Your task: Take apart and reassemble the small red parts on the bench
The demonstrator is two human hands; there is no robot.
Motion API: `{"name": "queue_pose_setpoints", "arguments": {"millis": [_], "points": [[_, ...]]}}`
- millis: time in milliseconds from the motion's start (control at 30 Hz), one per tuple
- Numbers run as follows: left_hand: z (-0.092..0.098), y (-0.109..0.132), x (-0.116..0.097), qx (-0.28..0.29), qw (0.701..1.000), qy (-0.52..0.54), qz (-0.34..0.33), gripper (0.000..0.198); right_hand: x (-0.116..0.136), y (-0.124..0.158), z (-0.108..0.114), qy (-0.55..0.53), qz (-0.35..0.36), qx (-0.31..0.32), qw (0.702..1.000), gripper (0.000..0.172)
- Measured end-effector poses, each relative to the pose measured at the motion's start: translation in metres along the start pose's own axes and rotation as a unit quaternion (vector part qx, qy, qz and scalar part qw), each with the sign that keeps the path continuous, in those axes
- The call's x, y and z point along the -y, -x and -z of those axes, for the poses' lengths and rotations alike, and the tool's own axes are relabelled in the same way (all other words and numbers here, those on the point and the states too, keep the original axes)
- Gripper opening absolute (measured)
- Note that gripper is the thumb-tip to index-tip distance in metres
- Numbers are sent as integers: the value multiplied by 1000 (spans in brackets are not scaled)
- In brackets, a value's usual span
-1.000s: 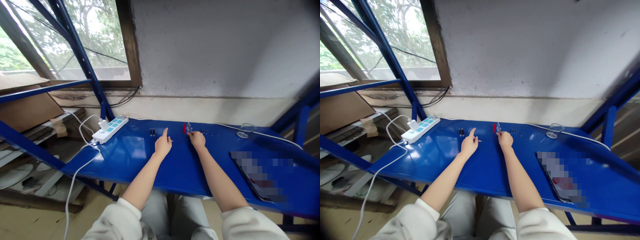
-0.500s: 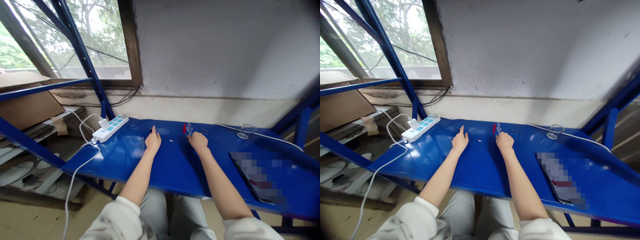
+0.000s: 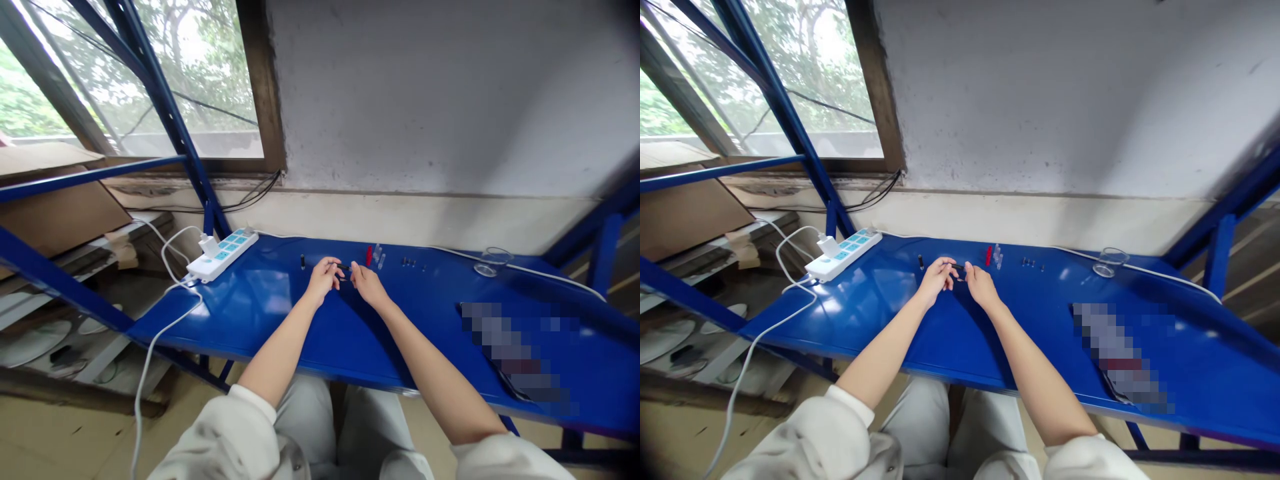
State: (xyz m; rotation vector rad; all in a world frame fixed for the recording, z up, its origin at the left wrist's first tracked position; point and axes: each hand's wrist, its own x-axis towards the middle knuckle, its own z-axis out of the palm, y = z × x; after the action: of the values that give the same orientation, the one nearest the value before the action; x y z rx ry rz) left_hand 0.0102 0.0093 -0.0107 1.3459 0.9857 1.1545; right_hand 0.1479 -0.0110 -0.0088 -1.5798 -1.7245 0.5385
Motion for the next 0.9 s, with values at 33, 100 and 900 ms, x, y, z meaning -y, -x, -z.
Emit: {"name": "queue_pose_setpoints", "arguments": {"millis": [33, 100, 900], "points": [[-1, 1, 0, 8, 1000, 16, -2, 14, -2, -1, -3, -31, 12, -14, 999, 54], [-1, 1, 0, 17, 999, 42, -8, 14, -7, -2, -6, -94, 17, -36, 995, 53], [-2, 3, -5, -18, 998, 58, -4, 26, -7, -3, 7, -96, 80, -44, 991, 29]]}}
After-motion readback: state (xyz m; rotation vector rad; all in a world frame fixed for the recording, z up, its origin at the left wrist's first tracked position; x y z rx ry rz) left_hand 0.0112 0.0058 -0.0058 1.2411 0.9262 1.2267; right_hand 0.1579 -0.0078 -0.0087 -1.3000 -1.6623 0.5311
